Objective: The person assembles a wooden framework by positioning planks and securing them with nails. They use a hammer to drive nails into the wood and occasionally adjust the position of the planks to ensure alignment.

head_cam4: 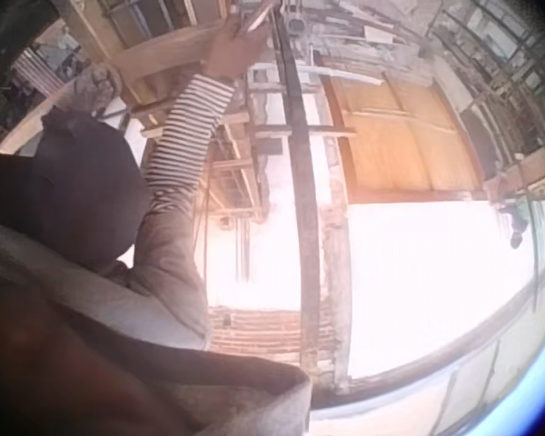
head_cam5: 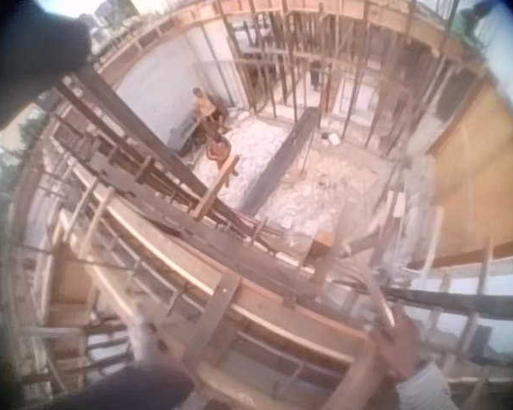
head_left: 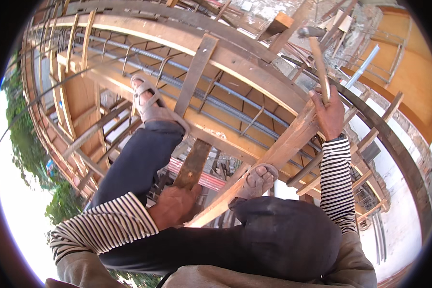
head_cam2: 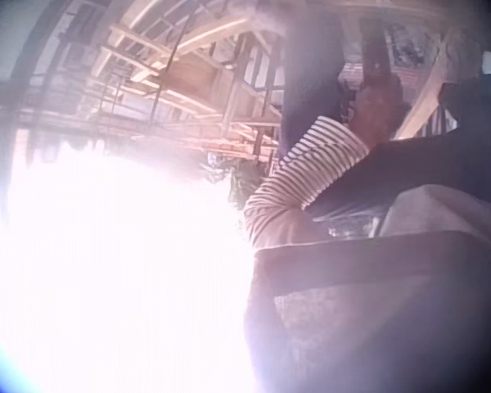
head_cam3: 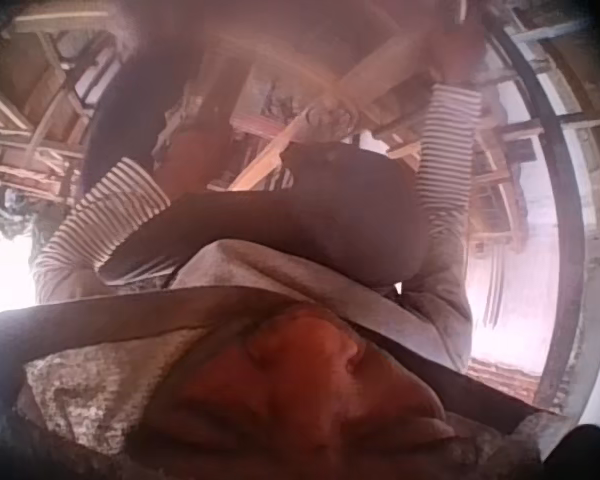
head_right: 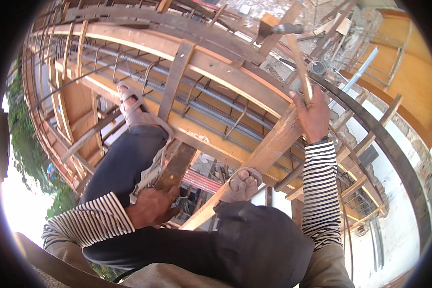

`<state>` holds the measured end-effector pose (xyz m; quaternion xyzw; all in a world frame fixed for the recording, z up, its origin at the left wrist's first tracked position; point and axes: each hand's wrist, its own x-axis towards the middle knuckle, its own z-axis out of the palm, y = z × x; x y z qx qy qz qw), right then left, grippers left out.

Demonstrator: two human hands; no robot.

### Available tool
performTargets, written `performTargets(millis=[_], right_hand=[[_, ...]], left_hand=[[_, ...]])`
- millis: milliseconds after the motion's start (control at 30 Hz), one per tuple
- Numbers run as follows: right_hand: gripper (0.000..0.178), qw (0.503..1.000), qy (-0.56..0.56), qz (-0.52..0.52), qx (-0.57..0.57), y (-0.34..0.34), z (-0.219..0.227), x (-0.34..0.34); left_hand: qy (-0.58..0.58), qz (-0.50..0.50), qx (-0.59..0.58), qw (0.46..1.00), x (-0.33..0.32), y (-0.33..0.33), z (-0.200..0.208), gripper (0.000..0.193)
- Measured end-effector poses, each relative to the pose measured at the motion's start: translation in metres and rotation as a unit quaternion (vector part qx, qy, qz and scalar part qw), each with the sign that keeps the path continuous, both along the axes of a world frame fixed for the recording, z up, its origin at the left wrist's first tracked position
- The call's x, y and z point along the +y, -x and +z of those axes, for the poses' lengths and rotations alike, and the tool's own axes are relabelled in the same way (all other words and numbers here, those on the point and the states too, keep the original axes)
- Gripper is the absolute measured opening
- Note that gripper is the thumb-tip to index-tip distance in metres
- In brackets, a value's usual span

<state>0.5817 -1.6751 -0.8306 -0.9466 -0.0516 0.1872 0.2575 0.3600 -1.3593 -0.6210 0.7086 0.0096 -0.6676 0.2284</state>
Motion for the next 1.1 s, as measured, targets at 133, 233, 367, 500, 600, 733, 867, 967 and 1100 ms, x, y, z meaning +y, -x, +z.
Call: performTargets(millis=[133, 233, 367, 500, 600, 733, 867, 967, 1100], right_hand=[[0.031, 0.999, 0.045, -0.012, 0.022, 0.000, 0.005, 0.007], [0.033, 0.998, 0.058, 0.007, -0.017, 0.001, 0.002, 0.006], [0.029, 0.998, 0.061, 0.004, -0.022, 0.001, 0.003, 0.013], [0.040, 0.998, 0.061, 0.026, -0.015, -0.001, -0.004, 0.005], [0.037, 0.998, 0.043, 0.036, -0.026, -0.002, -0.012, 0.000], [0.038, 0.997, 0.070, 0.035, 0.003, -0.002, 0.001, 0.012], [0.052, 0.993, 0.110, 0.019, 0.031, 0.001, -0.016, -0.007], [0.053, 0.995, 0.090, 0.020, 0.032, 0.004, -0.008, 0.004], [0.051, 0.995, 0.082, 0.032, 0.039, 0.000, -0.007, 0.008]], left_hand=[[-0.055, 0.105, -0.181, 0.976, 0.006, 0.018, 0.038, 0.030], [-0.130, 0.190, -0.234, 0.945, 0.005, 0.025, 0.054, 0.027], [-0.228, 0.348, -0.324, 0.850, -0.002, 0.047, 0.052, 0.027], [-0.294, 0.465, -0.317, 0.773, 0.001, 0.047, 0.043, 0.028], [-0.300, 0.519, -0.314, 0.736, 0.000, 0.040, 0.038, 0.030], [-0.315, 0.452, -0.309, 0.776, -0.001, 0.059, 0.029, 0.024], [-0.306, 0.470, -0.334, 0.757, -0.001, 0.060, 0.026, 0.033], [-0.314, 0.462, -0.323, 0.764, 0.000, 0.068, 0.026, 0.033], [-0.308, 0.473, -0.272, 0.779, 0.003, 0.057, 0.037, 0.031]])
